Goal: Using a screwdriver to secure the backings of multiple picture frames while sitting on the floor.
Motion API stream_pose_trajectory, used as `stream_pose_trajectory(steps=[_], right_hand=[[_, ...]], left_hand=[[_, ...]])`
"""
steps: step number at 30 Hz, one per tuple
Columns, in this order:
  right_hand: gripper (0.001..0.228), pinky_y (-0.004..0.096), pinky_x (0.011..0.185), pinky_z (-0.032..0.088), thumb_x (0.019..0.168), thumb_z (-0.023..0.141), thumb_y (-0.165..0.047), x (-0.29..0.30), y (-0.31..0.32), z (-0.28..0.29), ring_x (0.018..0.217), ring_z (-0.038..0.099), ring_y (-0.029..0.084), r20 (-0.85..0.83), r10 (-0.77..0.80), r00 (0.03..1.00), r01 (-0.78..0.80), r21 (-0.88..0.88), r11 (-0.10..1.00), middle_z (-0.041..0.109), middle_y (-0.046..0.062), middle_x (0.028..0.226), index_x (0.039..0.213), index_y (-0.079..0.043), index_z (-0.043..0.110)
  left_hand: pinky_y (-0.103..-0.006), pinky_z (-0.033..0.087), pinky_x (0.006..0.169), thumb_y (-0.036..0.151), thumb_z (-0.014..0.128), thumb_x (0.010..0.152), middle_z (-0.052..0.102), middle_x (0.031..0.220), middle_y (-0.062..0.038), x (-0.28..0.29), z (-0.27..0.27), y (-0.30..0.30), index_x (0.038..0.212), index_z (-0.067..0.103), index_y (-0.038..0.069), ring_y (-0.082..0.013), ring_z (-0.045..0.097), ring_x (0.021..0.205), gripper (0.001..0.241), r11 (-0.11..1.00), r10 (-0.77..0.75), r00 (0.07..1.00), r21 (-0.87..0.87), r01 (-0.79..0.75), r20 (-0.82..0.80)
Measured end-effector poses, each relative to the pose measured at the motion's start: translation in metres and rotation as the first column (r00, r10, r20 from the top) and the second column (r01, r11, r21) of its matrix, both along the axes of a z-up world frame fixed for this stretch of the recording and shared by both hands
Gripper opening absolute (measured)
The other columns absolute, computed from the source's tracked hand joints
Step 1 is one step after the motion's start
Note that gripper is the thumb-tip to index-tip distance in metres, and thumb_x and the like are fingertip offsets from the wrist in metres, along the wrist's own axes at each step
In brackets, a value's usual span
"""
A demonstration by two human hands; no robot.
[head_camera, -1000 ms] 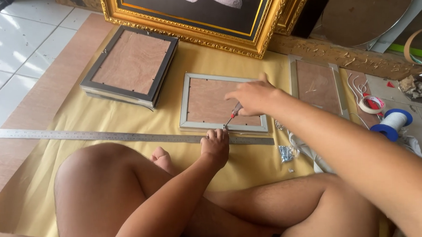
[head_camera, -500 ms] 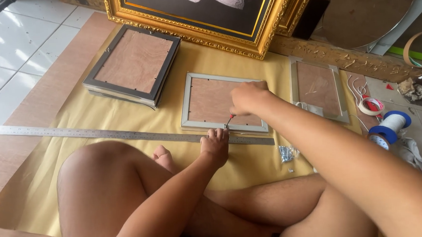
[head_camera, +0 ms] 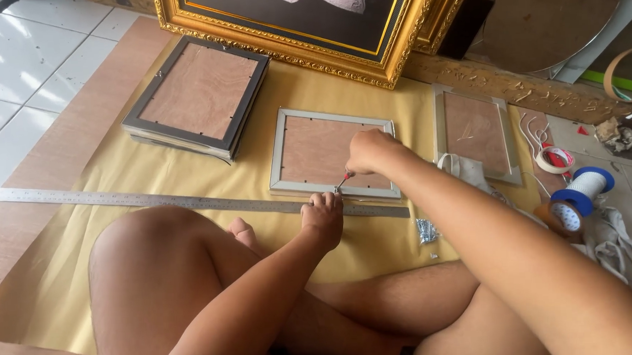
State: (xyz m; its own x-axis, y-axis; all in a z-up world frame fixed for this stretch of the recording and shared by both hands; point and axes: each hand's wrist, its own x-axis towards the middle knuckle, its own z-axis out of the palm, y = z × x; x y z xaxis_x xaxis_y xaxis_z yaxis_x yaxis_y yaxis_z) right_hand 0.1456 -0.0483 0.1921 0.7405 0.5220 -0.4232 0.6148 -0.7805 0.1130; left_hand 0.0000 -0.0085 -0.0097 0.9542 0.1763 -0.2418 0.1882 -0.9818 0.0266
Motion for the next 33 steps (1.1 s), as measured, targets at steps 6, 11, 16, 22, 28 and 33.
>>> stream_pose_trajectory(steps=[6, 11, 16, 22, 28, 33], right_hand=[[0.024, 0.055, 0.103, 0.046, 0.100, 0.079, -0.037, -0.004, -0.023, 0.030, 0.111, 0.075, 0.026, 0.263, 0.783, 0.564, -0.706, -0.338, 0.622, 0.081, -0.005, 0.104, 0.119, -0.051, 0.077], [0.015, 0.048, 0.098, 0.057, 0.108, 0.072, -0.039, -0.022, -0.020, 0.025, 0.106, 0.079, 0.028, 0.156, 0.673, 0.723, -0.668, -0.091, 0.738, 0.086, 0.002, 0.103, 0.115, -0.040, 0.086], [0.033, 0.062, 0.087, 0.067, 0.090, 0.079, -0.039, -0.003, 0.001, -0.007, 0.111, 0.081, 0.045, -0.008, 0.045, 0.999, -0.043, 0.157, 0.987, 0.084, 0.019, 0.109, 0.113, -0.016, 0.087], [0.057, 0.069, 0.101, 0.060, 0.093, 0.075, -0.033, -0.022, -0.003, 0.041, 0.130, 0.075, 0.043, 0.120, 0.279, 0.953, -0.262, -0.141, 0.955, 0.079, 0.014, 0.134, 0.150, -0.034, 0.069], [0.030, 0.053, 0.109, 0.048, 0.103, 0.076, -0.023, -0.007, -0.008, 0.019, 0.109, 0.077, 0.026, 0.223, 0.761, 0.609, -0.709, -0.278, 0.648, 0.085, -0.003, 0.107, 0.123, -0.046, 0.083], [0.015, 0.052, 0.094, 0.066, 0.097, 0.082, -0.034, -0.025, 0.009, 0.035, 0.112, 0.083, 0.033, 0.060, 0.464, 0.884, -0.465, -0.008, 0.885, 0.087, 0.005, 0.111, 0.110, -0.036, 0.090]], left_hand=[[-0.0549, 0.057, 0.078, 0.033, 0.072, 0.099, 0.047, 0.148, -0.020, -0.002, -0.004, 0.004, 0.172, 0.034, 0.007, -0.0449, 0.047, 0.127, 0.086, 1.000, -0.009, 1.000, -0.004, 0.009, 0.006], [-0.0563, 0.057, 0.077, 0.032, 0.072, 0.098, 0.046, 0.148, -0.021, -0.001, -0.003, 0.002, 0.170, 0.034, 0.005, -0.0462, 0.047, 0.127, 0.086, 1.000, -0.009, 1.000, -0.009, 0.009, -0.009], [-0.0597, 0.056, 0.078, 0.028, 0.072, 0.097, 0.047, 0.148, -0.022, 0.010, -0.018, 0.005, 0.168, 0.036, 0.003, -0.0489, 0.047, 0.128, 0.084, 1.000, -0.007, 1.000, -0.021, 0.006, -0.010], [-0.0561, 0.057, 0.083, 0.028, 0.071, 0.098, 0.047, 0.146, -0.021, 0.001, -0.009, 0.006, 0.164, 0.039, 0.004, -0.0464, 0.048, 0.127, 0.077, 0.999, -0.019, 0.999, -0.040, 0.020, 0.030], [-0.0611, 0.031, 0.120, 0.036, 0.076, 0.099, 0.024, 0.178, -0.019, -0.010, 0.048, 0.018, 0.171, 0.040, 0.019, -0.0469, 0.018, 0.163, 0.082, 0.999, -0.029, 0.999, -0.015, 0.029, -0.019], [-0.0610, 0.029, 0.127, 0.030, 0.078, 0.097, 0.029, 0.182, -0.028, -0.004, 0.054, 0.019, 0.172, 0.029, 0.014, -0.0507, 0.028, 0.167, 0.091, 0.997, -0.077, 0.986, -0.029, 0.074, -0.146]])
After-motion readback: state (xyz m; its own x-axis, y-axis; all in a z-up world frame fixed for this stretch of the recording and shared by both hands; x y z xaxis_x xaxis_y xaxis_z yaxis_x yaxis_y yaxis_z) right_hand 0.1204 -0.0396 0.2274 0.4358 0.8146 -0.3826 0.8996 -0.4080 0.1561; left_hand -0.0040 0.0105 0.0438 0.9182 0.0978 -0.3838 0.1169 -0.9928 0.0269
